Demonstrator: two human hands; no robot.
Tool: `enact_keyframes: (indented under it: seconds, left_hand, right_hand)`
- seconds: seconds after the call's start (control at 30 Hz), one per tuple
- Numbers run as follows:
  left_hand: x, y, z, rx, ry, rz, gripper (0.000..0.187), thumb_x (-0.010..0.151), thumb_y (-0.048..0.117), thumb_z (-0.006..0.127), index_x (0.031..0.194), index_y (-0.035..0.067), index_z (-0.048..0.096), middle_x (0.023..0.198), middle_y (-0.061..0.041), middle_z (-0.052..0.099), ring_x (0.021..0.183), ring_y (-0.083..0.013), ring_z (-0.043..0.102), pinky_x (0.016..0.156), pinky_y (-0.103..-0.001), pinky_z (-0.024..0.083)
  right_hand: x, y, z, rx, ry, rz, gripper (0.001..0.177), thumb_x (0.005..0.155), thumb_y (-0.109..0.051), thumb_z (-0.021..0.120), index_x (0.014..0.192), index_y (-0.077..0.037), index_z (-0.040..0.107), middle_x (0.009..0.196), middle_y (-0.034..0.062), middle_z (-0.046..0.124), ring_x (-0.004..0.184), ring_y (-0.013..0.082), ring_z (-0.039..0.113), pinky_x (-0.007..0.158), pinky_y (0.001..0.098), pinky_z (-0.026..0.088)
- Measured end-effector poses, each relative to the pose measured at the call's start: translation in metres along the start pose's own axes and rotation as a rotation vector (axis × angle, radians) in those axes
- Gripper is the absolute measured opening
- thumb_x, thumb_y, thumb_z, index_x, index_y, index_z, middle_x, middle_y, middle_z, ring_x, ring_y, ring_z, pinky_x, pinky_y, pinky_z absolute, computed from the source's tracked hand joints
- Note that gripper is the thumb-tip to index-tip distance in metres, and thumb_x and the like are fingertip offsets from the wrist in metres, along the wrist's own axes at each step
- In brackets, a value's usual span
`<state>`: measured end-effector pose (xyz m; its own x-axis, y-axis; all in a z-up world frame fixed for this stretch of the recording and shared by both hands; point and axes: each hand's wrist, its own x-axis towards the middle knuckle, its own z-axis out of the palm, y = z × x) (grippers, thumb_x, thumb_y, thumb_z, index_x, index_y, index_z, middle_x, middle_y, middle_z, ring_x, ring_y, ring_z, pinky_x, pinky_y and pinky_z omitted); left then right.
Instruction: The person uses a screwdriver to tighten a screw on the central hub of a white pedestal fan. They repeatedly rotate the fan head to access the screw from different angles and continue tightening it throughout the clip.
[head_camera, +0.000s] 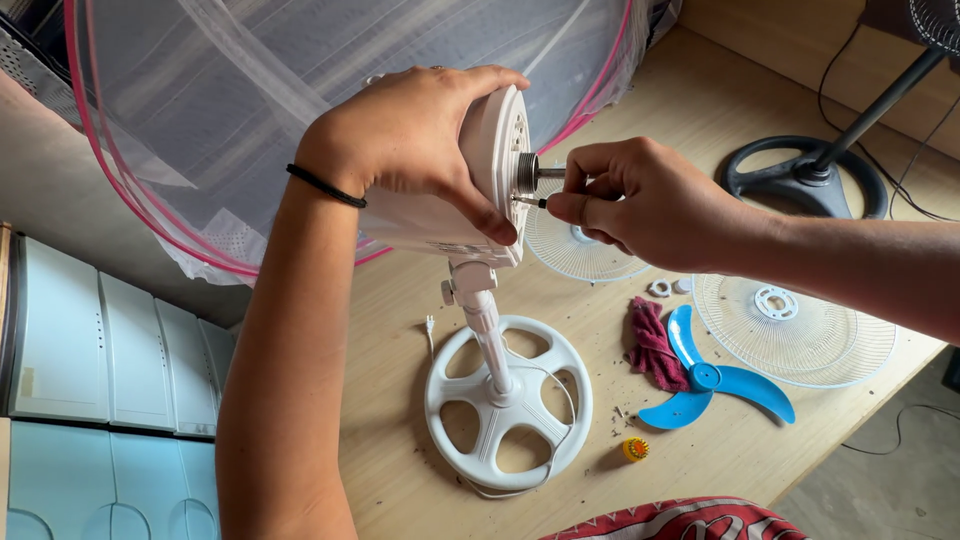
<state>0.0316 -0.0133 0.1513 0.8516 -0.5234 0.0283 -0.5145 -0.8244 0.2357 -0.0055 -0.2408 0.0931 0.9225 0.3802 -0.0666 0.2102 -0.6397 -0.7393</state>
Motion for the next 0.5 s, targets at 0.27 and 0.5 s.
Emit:
enact_keyframes:
  seconds: [0.27, 0.5]
  left_hand:
    - [0.001, 0.000, -0.002, -0.025, -0.033, 0.017, 0.132, 0.033, 0.053, 0.097, 0.150, 0.022, 0.046, 0.123, -0.012, 0.072, 0.106, -0.0280, 0.072, 0.090, -0.041, 0.057]
    - [0.008, -0.007, 0.001, -0.022, -0.012, 0.062, 0.133, 0.032, 0.058, 0.099, 0.149, 0.022, 0.047, 0.127, -0.013, 0.070, 0.111, -0.0275, 0.070, 0.097, -0.039, 0.055]
  right_hand:
    - [-0.007, 0.016, -0.014, -0.322, 0.012, -0.331, 0.048, 0.087, -0.034, 0.077, 0.114, -0.002, 0.054, 0.081, 0.0079, 0.073, 0.065, 0.0148, 0.071, 0.059, 0.0318, 0.057]
    - [-0.009, 0.033, -0.020, -1.275, 0.623, -1.325, 0.026, 0.087, -0.009, 0.072, 0.110, 0.004, 0.072, 0.083, 0.0056, 0.065, 0.067, 0.0149, 0.062, 0.056, 0.0277, 0.055]
